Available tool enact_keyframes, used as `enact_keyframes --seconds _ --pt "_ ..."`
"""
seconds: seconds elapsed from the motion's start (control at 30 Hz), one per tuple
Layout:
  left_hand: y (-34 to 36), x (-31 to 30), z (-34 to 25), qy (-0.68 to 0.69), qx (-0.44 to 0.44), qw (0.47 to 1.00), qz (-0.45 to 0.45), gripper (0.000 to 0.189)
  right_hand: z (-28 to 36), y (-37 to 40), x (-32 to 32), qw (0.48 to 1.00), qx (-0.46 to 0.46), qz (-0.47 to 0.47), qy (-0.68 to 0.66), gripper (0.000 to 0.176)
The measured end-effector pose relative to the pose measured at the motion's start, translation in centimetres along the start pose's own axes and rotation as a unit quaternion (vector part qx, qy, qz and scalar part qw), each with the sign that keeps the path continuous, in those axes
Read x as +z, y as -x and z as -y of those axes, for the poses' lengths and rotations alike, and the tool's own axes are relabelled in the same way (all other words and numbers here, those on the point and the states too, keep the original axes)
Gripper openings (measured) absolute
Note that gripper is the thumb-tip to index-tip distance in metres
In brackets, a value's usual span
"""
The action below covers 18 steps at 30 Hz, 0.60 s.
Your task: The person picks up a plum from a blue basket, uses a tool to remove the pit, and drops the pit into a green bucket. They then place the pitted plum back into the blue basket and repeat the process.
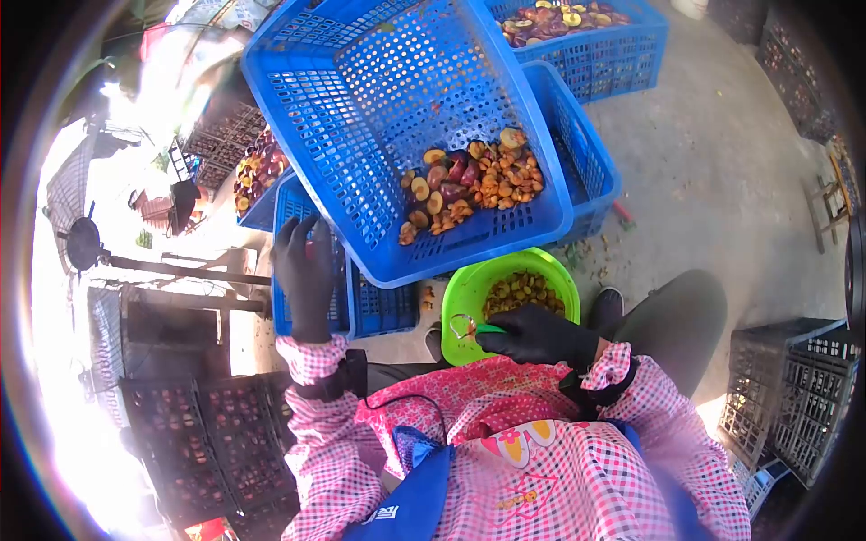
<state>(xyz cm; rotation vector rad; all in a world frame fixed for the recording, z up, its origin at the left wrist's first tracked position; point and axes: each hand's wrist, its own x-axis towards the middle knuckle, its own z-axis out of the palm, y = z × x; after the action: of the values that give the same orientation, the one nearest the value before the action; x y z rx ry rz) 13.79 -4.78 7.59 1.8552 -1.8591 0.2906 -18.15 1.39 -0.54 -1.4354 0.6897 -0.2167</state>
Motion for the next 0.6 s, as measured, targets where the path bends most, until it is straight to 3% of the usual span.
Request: enact_keyframes --seconds 0.03,0.1,0.17,0.23,0.27,0.33,0.37,0.5,0.57,0.6 --pt "-1.0 0.4 0.2 -0.041 0.05 0.998 0.01 0.036 -0.2 -0.2 0.0 0.998 -0.042 -0.029 0.043 0.042" --pt "-3.2 4.7 -0.4 0.103 0.034 0.991 0.083 0.036 -0.3 -0.3 0.2 0.992 -0.083 -0.056 0.082 0.04" --pt "-5.9 10.3 -0.1 0.068 -0.013 0.974 0.215 0.032 0.2 0.0 -0.3 0.994 -0.07 -0.073 0.034 0.035" --pt "-7.6 17.7 3.0 0.045 -0.009 0.963 0.265 0.031 -0.4 0.0 -0.5 0.988 -0.096 -0.102 0.06 0.032" --pt "-8.4 20.3 4.0 0.05 -0.004 0.963 0.265 0.031 -0.9 0.0 -0.7 0.98 -0.124 -0.128 0.088 0.03" --pt "-9.2 25.0 6.8 -0.059 0.059 0.918 0.388 0.03 -1.3 0.1 -0.9 0.975 -0.133 -0.164 0.074 0.027" --pt "-8.9 27.5 8.3 -0.095 0.035 0.911 0.4 0.03 -1.1 0.4 -1.2 0.975 -0.139 -0.165 0.05 0.026" --pt "-7.9 29.5 8.4 -0.029 0.091 0.908 0.408 0.027 -1.4 0.5 -2.0 0.973 -0.147 -0.173 0.035 0.027" --pt "-8.5 29.1 9.0 0.103 -0.097 0.859 0.492 0.037 -1.5 0.2 -1.9 0.974 -0.152 -0.168 0.031 0.027" --pt "-8.5 28.1 8.8 0.1 -0.098 0.86 0.492 0.037 -1.4 0.0 -1.6 0.965 -0.153 -0.209 0.046 0.027"
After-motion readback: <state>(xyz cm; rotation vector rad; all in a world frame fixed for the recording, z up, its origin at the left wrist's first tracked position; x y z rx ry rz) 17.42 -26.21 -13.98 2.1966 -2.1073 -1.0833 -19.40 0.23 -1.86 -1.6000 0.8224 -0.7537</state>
